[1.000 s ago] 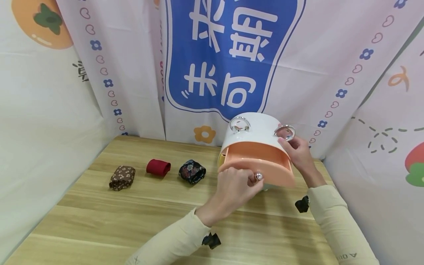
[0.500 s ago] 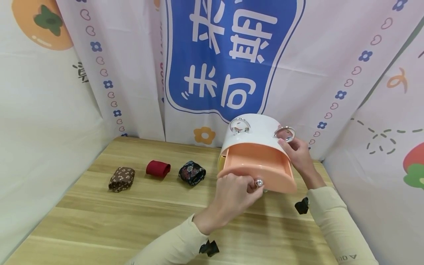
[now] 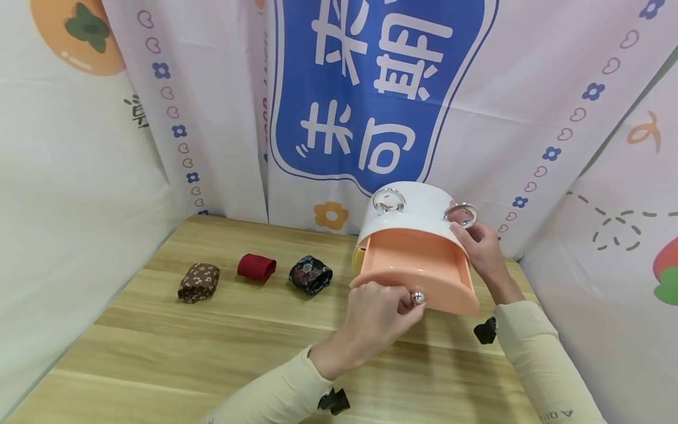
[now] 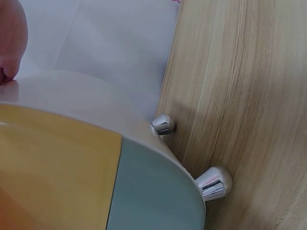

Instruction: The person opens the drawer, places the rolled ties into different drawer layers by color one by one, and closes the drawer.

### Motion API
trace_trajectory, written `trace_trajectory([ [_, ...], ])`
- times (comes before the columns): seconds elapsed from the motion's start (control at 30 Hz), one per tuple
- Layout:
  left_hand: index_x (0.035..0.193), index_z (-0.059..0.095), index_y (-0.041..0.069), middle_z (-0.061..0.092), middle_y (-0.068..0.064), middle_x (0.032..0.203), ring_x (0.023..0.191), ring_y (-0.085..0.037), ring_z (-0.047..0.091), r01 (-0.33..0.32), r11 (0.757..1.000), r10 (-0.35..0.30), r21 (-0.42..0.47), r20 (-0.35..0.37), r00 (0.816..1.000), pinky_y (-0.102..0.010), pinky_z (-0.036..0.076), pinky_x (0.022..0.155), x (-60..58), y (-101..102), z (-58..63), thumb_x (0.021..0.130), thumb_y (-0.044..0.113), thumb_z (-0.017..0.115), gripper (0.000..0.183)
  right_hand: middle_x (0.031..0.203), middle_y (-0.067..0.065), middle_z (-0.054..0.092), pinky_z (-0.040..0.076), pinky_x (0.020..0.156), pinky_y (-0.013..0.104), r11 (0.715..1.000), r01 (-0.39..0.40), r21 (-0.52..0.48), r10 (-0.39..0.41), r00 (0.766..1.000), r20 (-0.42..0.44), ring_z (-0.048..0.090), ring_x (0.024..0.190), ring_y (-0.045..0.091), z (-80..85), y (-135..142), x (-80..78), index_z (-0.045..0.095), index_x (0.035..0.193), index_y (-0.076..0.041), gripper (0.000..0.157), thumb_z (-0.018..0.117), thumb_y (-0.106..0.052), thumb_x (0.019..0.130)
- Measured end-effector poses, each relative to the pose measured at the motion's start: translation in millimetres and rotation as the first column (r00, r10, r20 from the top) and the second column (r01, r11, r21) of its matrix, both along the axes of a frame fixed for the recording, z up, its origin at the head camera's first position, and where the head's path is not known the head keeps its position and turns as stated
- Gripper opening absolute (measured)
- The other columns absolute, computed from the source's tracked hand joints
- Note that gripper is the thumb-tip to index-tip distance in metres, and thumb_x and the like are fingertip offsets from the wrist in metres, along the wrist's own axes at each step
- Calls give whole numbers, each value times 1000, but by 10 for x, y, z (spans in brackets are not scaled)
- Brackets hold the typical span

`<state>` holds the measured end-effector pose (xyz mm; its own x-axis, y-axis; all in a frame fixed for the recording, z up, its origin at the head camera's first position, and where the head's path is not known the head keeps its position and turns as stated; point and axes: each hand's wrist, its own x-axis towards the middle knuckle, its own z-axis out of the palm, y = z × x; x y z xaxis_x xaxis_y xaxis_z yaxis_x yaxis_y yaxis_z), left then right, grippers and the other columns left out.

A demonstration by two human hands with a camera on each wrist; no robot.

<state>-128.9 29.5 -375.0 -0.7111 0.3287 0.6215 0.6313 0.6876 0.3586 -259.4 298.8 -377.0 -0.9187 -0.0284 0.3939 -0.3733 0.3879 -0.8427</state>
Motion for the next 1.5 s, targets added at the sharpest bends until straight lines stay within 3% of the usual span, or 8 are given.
trace_trajectory([
  [0.4, 62, 66, 30, 59, 20, 56, 50, 8, 38, 5, 1000, -5, 3, 8, 1000, -11, 24, 47, 31, -22, -128, 89, 39, 81, 33, 139, -15, 68, 59, 82, 16, 999, -15, -30, 14, 1000, -25, 69, 106, 0, -12, 15, -2, 69, 135, -1, 41, 63, -29, 106],
  [0.57, 64, 69, 29, 58, 18, 55, 51, 5, 39, -3, 1000, 5, -25, 47, 999, -13, 24, 47, 59, -120, -222, 89, 39, 81, 30, 133, -16, 71, 59, 81, 17, 999, -8, -41, 7, 1000, -17, 69, 103, 1, -14, -9, 1, 71, 133, -6, 37, 63, -29, 105],
  [0.67, 73, 76, 27, 65, 17, 60, 53, 5, 45, 5, 999, -2, -37, 100, 995, -12, 29, 48, 62, -218, -303, 91, 38, 80, 21, 130, -14, 73, 60, 81, 18, 999, -1, -46, 1, 1000, -6, 70, 100, 1, -13, -17, 3, 72, 132, -10, 34, 64, -29, 105],
  [0.8, 81, 80, 23, 76, 12, 71, 57, 2, 61, 15, 999, -8, -43, 149, 989, -8, 37, 51, 30, -393, -414, 91, 33, 80, 13, 134, -10, 72, 60, 81, 17, 999, -3, -37, 3, 1000, -9, 69, 102, 1, -11, -16, 1, 71, 133, -11, 35, 63, -30, 105],
  [0.9, 81, 80, 22, 79, 9, 76, 62, -3, 69, -25, 998, 34, -62, 146, 989, -10, 43, 54, -4, -552, -490, 89, 31, 81, 13, 137, -10, 70, 59, 83, 16, 1000, -12, -26, 12, 1000, -14, 69, 105, 2, -9, -10, -2, 69, 136, -8, 38, 62, -30, 106],
  [1.17, 87, 80, 12, 81, -2, 83, 72, -15, 78, -79, 995, 91, -65, 209, 974, -26, 60, 64, -137, -1032, -643, 88, 27, 83, 15, 137, -13, 69, 59, 83, 16, 1000, -10, -24, 9, 1000, -12, 68, 106, 2, -7, 7, 8, 68, 137, -4, 42, 61, -32, 106],
  [1.37, 94, 80, 10, 82, -6, 91, 73, -17, 77, -148, 984, 169, -94, 284, 944, -31, 63, 69, -216, -1388, -569, 86, 32, 85, 24, 140, -11, 69, 59, 82, 16, 1000, -12, -22, 12, 1000, -14, 69, 106, 1, -11, 3, 14, 68, 135, -2, 42, 60, -32, 107],
  [1.5, 104, 80, 8, 83, -7, 99, 74, -18, 77, -129, 982, 165, -135, 311, 936, -35, 64, 76, -303, -1666, -489, 87, 34, 85, 32, 137, -8, 70, 59, 82, 17, 1000, -9, -19, 9, 1000, -11, 69, 103, 2, -11, 0, 10, 69, 135, -7, 40, 60, -33, 107],
])
